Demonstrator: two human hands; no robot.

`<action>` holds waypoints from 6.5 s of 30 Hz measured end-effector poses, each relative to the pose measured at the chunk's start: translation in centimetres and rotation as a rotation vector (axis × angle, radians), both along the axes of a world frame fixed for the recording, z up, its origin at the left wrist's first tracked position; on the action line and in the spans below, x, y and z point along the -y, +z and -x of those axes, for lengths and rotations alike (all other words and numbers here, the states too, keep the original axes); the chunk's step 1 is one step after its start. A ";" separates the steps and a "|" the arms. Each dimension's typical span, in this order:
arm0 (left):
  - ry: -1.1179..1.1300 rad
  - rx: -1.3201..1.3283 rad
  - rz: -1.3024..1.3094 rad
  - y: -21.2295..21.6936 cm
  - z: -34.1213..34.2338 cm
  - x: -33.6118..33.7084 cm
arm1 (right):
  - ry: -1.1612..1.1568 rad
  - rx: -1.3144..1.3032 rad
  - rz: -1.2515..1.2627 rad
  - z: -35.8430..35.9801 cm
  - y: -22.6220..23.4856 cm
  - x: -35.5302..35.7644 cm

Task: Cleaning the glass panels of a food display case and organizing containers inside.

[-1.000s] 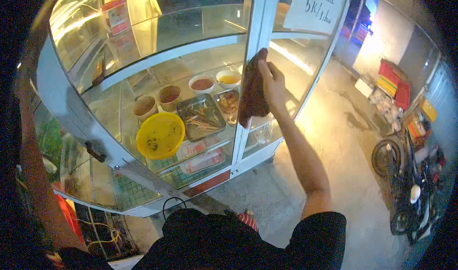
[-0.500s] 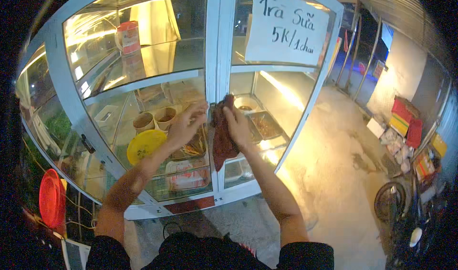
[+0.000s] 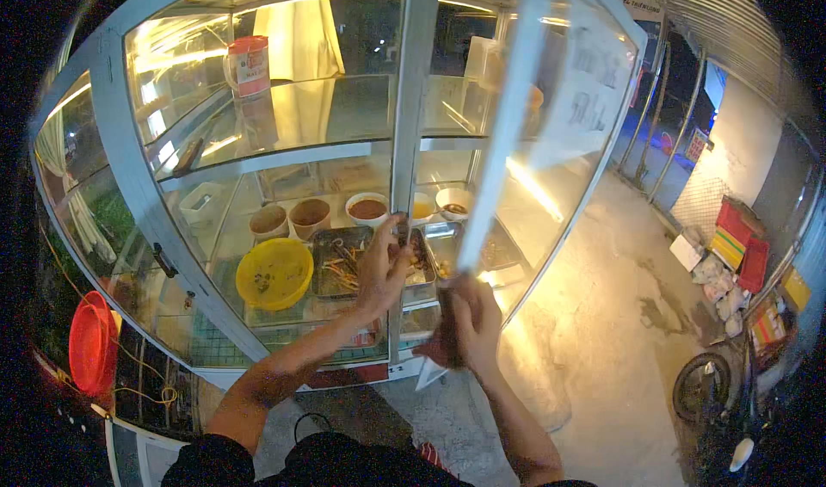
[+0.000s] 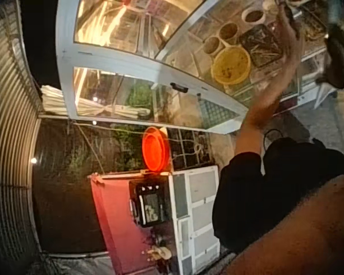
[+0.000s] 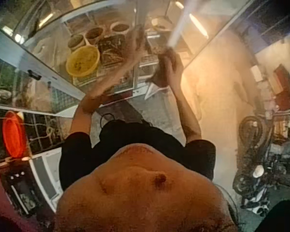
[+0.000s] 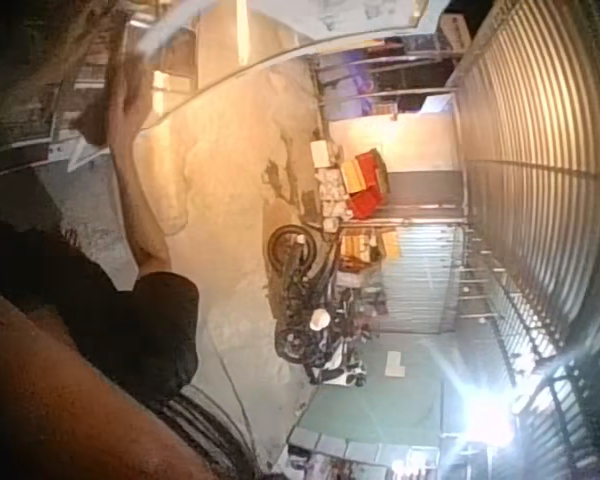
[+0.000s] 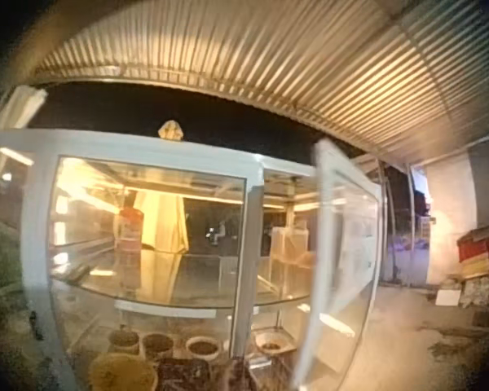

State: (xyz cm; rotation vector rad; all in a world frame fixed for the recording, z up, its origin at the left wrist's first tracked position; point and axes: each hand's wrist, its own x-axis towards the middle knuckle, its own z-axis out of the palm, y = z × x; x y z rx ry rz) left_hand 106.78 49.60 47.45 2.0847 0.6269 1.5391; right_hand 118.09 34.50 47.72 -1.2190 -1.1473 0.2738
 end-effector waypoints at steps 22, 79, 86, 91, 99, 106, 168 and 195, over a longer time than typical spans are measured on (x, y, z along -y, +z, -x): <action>-0.247 -0.119 -0.038 -0.7 7.1 10.7 | -0.473 0.022 -0.373 -1.0 7.5 6.8; 0.175 -0.624 -1.412 25.2 -10.1 -6.8 | -0.133 1.266 0.262 -41.4 19.1 -21.1; 0.035 -0.990 -1.447 27.7 -26.6 -21.9 | -0.288 0.974 0.391 -39.5 20.3 -20.2; -0.005 -0.805 -1.423 24.1 -35.7 -28.3 | -0.438 1.066 0.247 -38.9 20.0 -20.0; -0.153 -0.974 -1.119 24.0 -41.4 -31.0 | -0.229 0.989 0.670 -38.8 20.2 -20.7; -0.191 -0.754 -0.834 27.1 -40.1 -31.2 | -0.074 1.266 0.489 -41.9 19.5 -24.2; -0.419 -0.751 0.001 26.1 -37.3 -36.9 | 0.118 1.386 0.255 -31.0 19.1 -38.7; 0.599 -0.483 0.012 23.1 13.9 -27.6 | 0.537 0.650 -0.194 -23.3 22.0 -58.2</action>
